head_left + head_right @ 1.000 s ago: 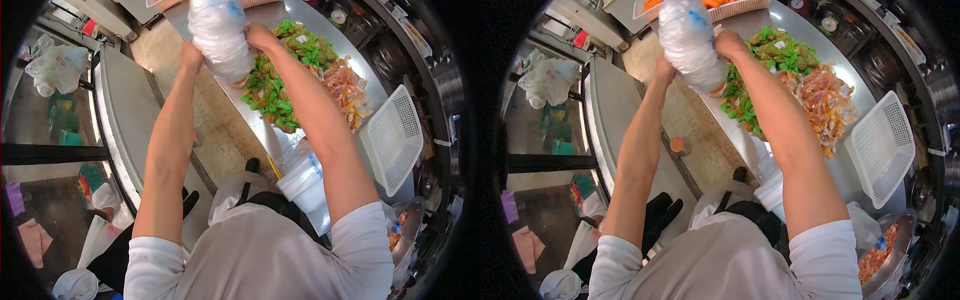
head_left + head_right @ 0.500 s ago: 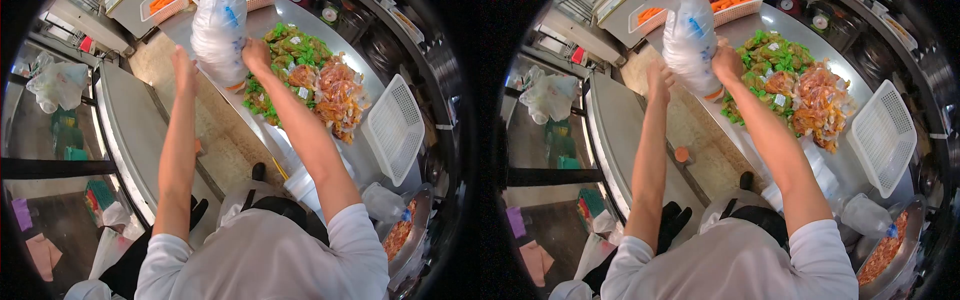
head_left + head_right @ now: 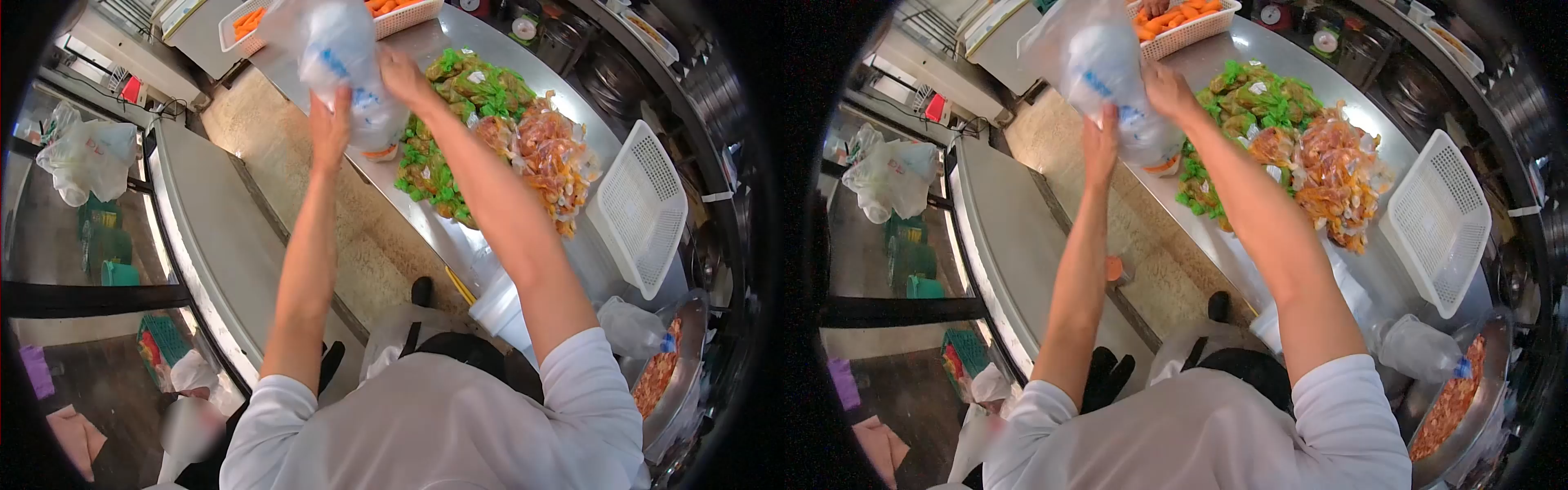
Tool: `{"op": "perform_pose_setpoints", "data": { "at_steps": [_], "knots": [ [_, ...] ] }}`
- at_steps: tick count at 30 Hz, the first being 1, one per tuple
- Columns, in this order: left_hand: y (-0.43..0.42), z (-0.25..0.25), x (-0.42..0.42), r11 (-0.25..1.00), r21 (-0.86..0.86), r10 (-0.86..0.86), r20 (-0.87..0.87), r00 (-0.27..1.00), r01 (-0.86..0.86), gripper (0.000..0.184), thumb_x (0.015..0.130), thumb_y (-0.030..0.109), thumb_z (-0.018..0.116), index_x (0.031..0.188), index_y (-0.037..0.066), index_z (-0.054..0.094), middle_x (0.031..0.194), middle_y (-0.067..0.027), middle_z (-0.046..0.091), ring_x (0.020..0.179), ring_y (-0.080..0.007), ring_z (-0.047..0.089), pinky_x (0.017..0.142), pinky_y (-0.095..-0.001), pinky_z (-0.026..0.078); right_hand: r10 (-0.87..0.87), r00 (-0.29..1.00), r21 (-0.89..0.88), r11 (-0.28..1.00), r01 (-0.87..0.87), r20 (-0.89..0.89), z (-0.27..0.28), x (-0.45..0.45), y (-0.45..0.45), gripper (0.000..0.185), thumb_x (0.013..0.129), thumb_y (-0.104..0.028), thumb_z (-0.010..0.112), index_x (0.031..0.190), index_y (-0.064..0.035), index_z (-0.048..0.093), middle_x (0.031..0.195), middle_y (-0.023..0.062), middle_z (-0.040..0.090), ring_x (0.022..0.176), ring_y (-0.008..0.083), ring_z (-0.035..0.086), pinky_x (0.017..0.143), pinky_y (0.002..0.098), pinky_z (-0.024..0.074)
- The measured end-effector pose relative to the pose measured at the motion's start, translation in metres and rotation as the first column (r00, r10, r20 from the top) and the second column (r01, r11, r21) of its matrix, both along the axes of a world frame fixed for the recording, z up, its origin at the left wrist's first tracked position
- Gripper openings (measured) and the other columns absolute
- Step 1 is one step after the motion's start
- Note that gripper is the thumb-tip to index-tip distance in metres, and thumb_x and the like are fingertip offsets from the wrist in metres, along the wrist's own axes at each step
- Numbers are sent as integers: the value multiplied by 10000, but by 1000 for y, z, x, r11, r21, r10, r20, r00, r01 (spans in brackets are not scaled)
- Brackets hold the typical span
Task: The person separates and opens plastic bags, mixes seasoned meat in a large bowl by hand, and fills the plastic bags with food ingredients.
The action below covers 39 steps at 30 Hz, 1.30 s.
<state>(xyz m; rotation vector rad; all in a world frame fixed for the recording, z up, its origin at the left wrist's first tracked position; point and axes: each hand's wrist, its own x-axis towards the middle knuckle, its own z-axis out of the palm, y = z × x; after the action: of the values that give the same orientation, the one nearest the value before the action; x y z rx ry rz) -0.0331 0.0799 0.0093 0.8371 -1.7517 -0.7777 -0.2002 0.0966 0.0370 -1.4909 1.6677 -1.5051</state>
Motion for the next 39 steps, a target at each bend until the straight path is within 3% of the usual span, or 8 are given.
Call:
{"op": "perform_pose_setpoints", "data": {
  "at_steps": [10, 14, 17, 26, 32, 35, 36, 39],
  "knots": [
    [0, -43, 5, 968, 159, -164, -182, 970, 194, 731, 951, 558, 533, 1347, -46, 422, 1322, -171, 528, 1227, -266, 486, 1048, -372, 358, -196, 979, -348, 923, 163, -62, -50, 17, 13, 377, 995, -224, 372, 1207, 9, 580, 1177, 234, 615, 1120, 383, 560, 967, 431, 413],
    [-25, -19, 34, 994, 1, -112, -79, 991, 113, 883, 816, 593, 696, 1360, -41, 408, 1332, -192, 519, 1238, -282, 490, 1064, -378, 353, -51, 989, 9, 999, 51, 141, -14, -9, 18, 385, 993, -273, 438, 1158, 22, 623, 1087, 253, 663, 1038, 296, 641, 893, 383, 463],
    [-10, 17, 21, 998, -32, -63, -150, 987, 59, 968, 728, 609, 771, 1350, -44, 419, 1320, -202, 525, 1231, -293, 502, 1059, -387, 365, -22, 974, -310, 946, 93, 224, -12, -13, -13, 401, 1001, -273, 394, 1141, 26, 622, 1084, 289, 647, 1039, 366, 635, 907, 403, 455],
    [-18, -64, -3, 946, 200, -202, -255, 945, 256, 872, 789, 547, 749, 1349, -35, 420, 1283, -171, 536, 1187, -267, 512, 1022, -377, 387, -158, 987, -193, 969, 152, -18, -52, 6, 5, 454, 1018, -308, 330, 1201, 24, 580, 1137, 303, 609, 1108, 465, 549, 997, 425, 406],
    [-1, -24, 21, 998, 39, -44, -268, 963, 56, 897, 807, 457, 767, 1418, -28, 325, 1354, -194, 470, 1244, -276, 464, 1069, -377, 339, 106, 887, -175, 984, -29, 450, -32, -14, 16, 485, 1017, -356, 379, 1309, 6, 519, 1282, 241, 564, 1187, 391, 530, 1037, 407, 391],
    [16, -2, 5, 952, 110, -259, -207, 944, 285, 903, 805, 402, 782, 1433, -25, 295, 1350, -210, 467, 1258, -296, 451, 1080, -384, 324, 148, 989, -175, 974, -146, -2, -38, -5, 38, 519, 1015, -384, 383, 1365, -14, 479, 1341, 236, 528, 1224, 396, 502, 1039, 435, 382],
    [7, -25, -1, 993, -80, -82, 24, 996, 83, 869, 821, 369, 772, 1422, -34, 290, 1337, -216, 468, 1245, -311, 460, 1074, -392, 330, 22, 999, -127, 992, -28, -49, -61, -3, 37, 593, 1026, -464, 358, 1432, -35, 417, 1380, 202, 521, 1262, 342, 495, 1082, 380, 355],
    [7, -40, -5, 991, -25, -130, -90, 987, 128, 848, 844, 410, 744, 1389, -75, 312, 1324, -224, 474, 1236, -310, 459, 1067, -396, 330, 37, 999, -184, 982, -33, 15, -66, 3, 40, 599, 1026, -466, 350, 1433, -31, 412, 1395, 218, 506, 1289, 351, 478, 1093, 386, 345]
  ]
}}
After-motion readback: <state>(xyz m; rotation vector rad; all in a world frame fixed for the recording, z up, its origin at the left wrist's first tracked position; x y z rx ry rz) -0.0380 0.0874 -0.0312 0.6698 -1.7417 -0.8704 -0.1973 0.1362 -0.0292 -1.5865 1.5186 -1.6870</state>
